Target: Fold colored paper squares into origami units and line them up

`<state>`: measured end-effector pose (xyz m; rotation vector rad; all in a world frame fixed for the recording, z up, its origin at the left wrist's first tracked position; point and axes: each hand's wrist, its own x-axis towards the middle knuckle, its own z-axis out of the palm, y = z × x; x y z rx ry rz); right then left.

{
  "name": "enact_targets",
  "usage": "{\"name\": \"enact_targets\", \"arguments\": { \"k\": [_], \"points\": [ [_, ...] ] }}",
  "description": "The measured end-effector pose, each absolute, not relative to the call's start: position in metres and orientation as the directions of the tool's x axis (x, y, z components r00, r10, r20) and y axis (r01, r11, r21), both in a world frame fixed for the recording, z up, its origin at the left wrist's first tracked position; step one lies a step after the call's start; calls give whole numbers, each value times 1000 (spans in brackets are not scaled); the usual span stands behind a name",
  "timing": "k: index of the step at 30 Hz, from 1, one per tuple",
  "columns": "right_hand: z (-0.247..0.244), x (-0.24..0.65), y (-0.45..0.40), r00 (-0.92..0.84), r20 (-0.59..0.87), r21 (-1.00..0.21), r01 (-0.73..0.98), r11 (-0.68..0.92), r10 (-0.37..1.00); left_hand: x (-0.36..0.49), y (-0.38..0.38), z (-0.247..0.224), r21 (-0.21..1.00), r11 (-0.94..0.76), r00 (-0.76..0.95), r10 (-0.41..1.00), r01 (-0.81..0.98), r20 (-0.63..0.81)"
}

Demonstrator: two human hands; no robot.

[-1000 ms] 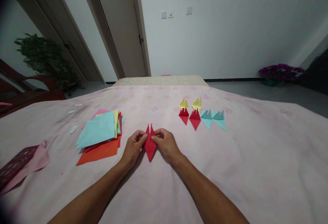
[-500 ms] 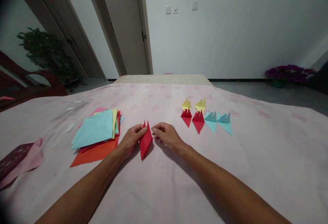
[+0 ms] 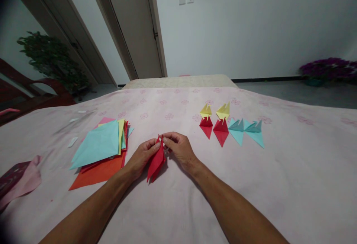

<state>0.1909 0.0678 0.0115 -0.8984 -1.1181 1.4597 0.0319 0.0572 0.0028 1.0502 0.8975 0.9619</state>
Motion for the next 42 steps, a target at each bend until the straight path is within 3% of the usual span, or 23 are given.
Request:
{"name": "enact_targets", "arguments": {
  "k": [9, 24, 34, 42],
  "points": [
    [20, 191, 63, -161, -3, -966, -253, -44, 987, 31, 57, 6, 966, 220, 310, 935, -134, -170],
    [16, 195, 67, -79, 210, -977, 8, 211, 974, 27, 60, 10, 944, 305, 331, 910, -129, -249],
    [25, 196, 65, -95, 133, -987, -108, 122, 987, 27, 60, 9, 934, 319, 312, 914, -163, -258],
    [27, 199, 66, -146, 119, -989, -100, 105, 982, 26, 58, 9, 950, 286, 280, 929, -128, -242]
  ]
}}
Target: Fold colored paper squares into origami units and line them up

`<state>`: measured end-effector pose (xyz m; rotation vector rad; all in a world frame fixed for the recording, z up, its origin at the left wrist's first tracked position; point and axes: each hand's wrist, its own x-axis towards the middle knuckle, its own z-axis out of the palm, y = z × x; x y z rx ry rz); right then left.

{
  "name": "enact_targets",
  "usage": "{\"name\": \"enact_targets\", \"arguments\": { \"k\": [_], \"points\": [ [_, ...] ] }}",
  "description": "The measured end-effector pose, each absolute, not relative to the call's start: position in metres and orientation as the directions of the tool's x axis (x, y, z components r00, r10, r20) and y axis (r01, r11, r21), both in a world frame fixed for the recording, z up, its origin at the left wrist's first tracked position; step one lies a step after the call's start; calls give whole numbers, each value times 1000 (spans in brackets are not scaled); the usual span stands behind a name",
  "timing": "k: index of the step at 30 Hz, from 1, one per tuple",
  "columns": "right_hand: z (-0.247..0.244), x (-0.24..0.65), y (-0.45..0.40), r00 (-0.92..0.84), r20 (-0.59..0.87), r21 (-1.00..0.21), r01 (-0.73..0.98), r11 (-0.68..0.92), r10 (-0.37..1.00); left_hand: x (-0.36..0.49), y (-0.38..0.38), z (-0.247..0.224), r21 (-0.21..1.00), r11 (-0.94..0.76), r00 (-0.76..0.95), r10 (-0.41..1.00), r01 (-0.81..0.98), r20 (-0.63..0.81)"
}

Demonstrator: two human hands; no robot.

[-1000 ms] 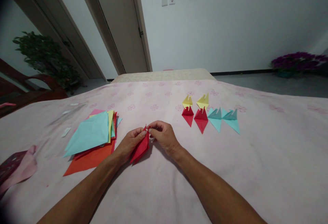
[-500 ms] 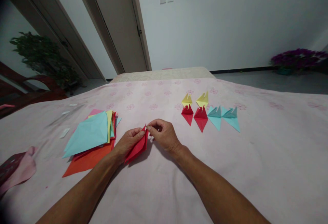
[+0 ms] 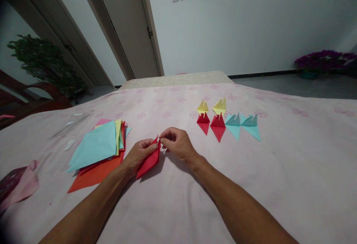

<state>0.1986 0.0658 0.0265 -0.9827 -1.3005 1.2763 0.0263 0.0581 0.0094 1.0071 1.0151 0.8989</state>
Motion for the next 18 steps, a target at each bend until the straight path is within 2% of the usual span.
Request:
{"name": "enact_targets", "arguments": {
  "k": [9, 18],
  "points": [
    [21, 197, 62, -172, 137, -977, -186, 104, 976, 26, 58, 12, 964, 248, 331, 921, -94, -204],
    [11, 201, 67, -240, 55, -970, -244, -5, 969, 30, 54, 9, 992, 123, 218, 969, -14, -117]
  ]
}}
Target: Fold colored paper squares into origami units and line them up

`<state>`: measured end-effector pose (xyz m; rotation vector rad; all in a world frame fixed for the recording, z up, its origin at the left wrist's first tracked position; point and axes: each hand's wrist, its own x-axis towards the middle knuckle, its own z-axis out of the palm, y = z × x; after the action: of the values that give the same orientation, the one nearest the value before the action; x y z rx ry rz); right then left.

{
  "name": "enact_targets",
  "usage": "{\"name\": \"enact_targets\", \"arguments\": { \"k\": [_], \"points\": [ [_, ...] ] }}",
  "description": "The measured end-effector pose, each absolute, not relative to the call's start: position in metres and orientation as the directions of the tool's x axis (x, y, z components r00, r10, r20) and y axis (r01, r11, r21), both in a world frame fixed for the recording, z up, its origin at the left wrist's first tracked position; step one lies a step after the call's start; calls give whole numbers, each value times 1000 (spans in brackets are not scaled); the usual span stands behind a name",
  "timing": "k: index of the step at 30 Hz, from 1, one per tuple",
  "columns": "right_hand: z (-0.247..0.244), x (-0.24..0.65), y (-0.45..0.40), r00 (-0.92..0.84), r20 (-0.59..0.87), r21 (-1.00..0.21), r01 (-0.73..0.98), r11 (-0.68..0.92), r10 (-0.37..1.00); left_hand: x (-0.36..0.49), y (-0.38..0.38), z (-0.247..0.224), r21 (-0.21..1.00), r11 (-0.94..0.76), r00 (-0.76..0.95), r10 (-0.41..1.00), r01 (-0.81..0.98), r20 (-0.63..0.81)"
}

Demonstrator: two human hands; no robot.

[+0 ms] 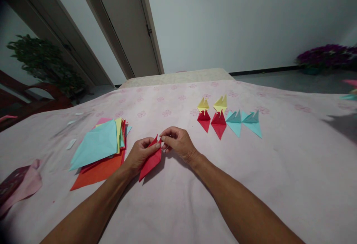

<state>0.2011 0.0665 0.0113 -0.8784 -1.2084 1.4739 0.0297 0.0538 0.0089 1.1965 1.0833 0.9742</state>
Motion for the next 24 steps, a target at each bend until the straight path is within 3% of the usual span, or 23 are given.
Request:
{"name": "enact_targets", "arguments": {
  "k": [6, 16, 20, 24],
  "points": [
    [11, 197, 65, -232, 32, -981, -195, -15, 972, 33, 53, 4, 994, 36, 118, 992, 100, -48],
    [6, 195, 68, -168, 4, -986, -166, -24, 986, 36, 52, 5, 980, 15, 89, 995, 198, -33],
    [4, 193, 69, -163, 44, -992, -121, 24, 986, 36, 53, 7, 986, 31, 114, 992, 161, -50],
    [4, 194, 68, -185, -4, -991, -128, -29, 983, 35, 54, 4, 994, 70, 96, 992, 89, -79]
  ]
}}
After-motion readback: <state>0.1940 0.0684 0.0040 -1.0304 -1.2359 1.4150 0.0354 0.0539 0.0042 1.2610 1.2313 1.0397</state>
